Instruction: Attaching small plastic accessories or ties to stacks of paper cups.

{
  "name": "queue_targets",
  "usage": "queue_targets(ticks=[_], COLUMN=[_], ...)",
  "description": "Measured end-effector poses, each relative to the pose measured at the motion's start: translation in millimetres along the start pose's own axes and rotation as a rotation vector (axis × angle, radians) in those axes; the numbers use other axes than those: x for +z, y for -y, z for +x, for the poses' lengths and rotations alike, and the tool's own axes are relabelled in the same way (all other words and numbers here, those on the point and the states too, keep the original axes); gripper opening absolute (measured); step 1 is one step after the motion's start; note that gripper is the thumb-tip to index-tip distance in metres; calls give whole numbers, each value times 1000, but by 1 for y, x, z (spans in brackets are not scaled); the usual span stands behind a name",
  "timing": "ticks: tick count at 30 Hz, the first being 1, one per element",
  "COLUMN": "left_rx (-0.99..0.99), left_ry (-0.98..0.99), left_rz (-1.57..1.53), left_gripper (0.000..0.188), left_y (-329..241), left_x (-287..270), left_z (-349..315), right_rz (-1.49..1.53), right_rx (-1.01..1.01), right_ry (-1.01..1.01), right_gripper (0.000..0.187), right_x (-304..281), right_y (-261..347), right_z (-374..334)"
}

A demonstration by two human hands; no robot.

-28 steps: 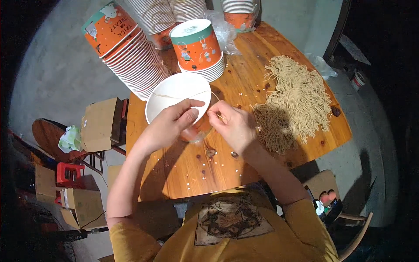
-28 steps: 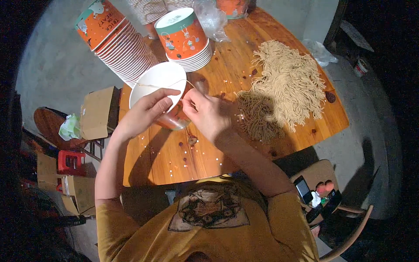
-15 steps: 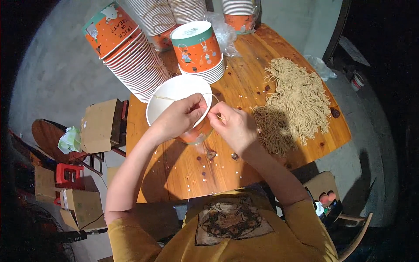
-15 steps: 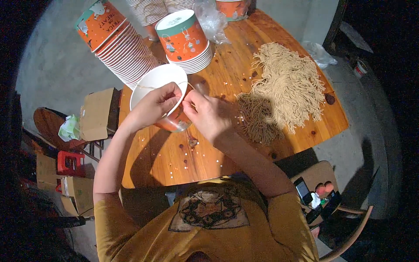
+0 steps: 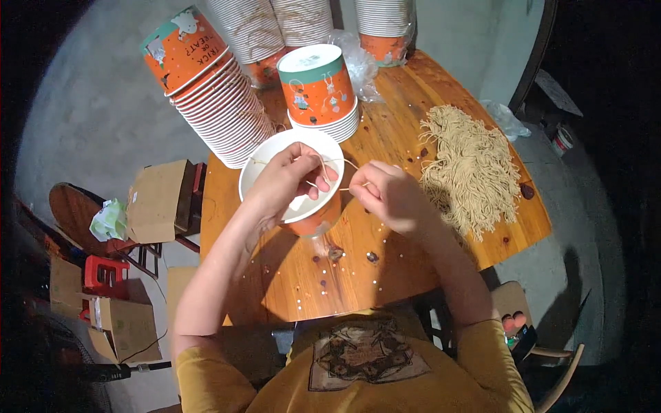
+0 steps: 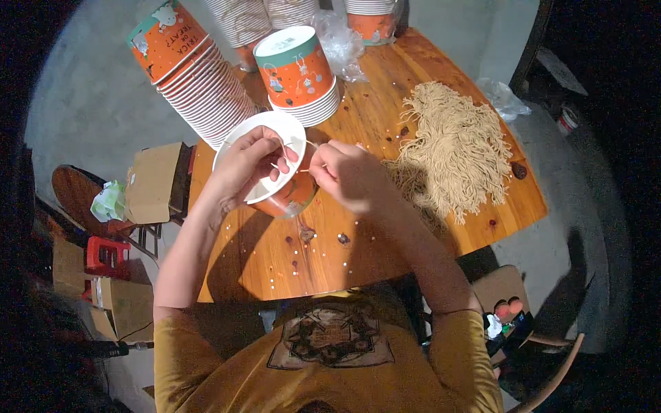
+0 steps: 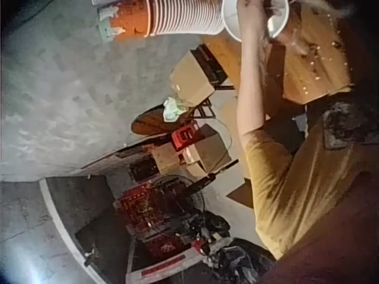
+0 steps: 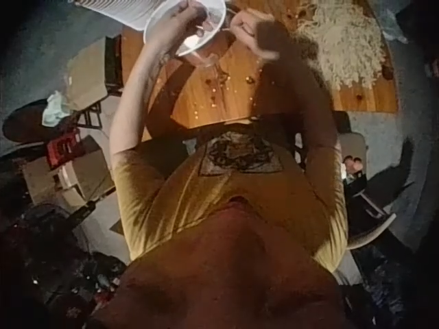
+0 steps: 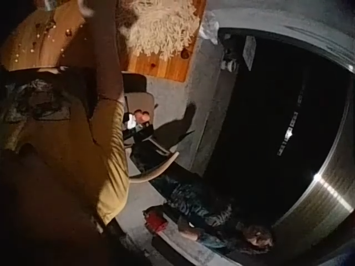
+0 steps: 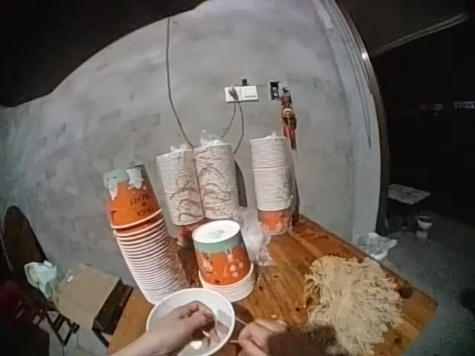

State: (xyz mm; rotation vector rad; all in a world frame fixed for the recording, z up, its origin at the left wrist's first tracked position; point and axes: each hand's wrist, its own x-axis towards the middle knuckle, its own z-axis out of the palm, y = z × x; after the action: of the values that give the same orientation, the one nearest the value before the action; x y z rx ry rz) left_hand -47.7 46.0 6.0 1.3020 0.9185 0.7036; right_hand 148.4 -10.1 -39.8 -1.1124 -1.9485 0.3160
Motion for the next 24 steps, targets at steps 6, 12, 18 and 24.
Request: queue_targets(ticks=[6, 12, 18, 24], left_rx=[7, 66, 49, 117], left_ry=[125, 129, 121, 109], left_rz=[-29, 153, 162, 102], left_gripper=[15, 12, 14, 14], left_y=[6, 11, 9, 10], left_x=[4, 4, 13, 13], left_z=[6, 2, 6, 1], right_rz=[121, 597, 599, 313], right_rx=[81, 514, 340, 96], right_ry=[26, 340, 291, 228], right_gripper=[15, 20, 16, 14], right_x=[-9, -27, -18, -28], right_y=[-3, 16, -5, 9], right_z=[13, 29, 24, 33])
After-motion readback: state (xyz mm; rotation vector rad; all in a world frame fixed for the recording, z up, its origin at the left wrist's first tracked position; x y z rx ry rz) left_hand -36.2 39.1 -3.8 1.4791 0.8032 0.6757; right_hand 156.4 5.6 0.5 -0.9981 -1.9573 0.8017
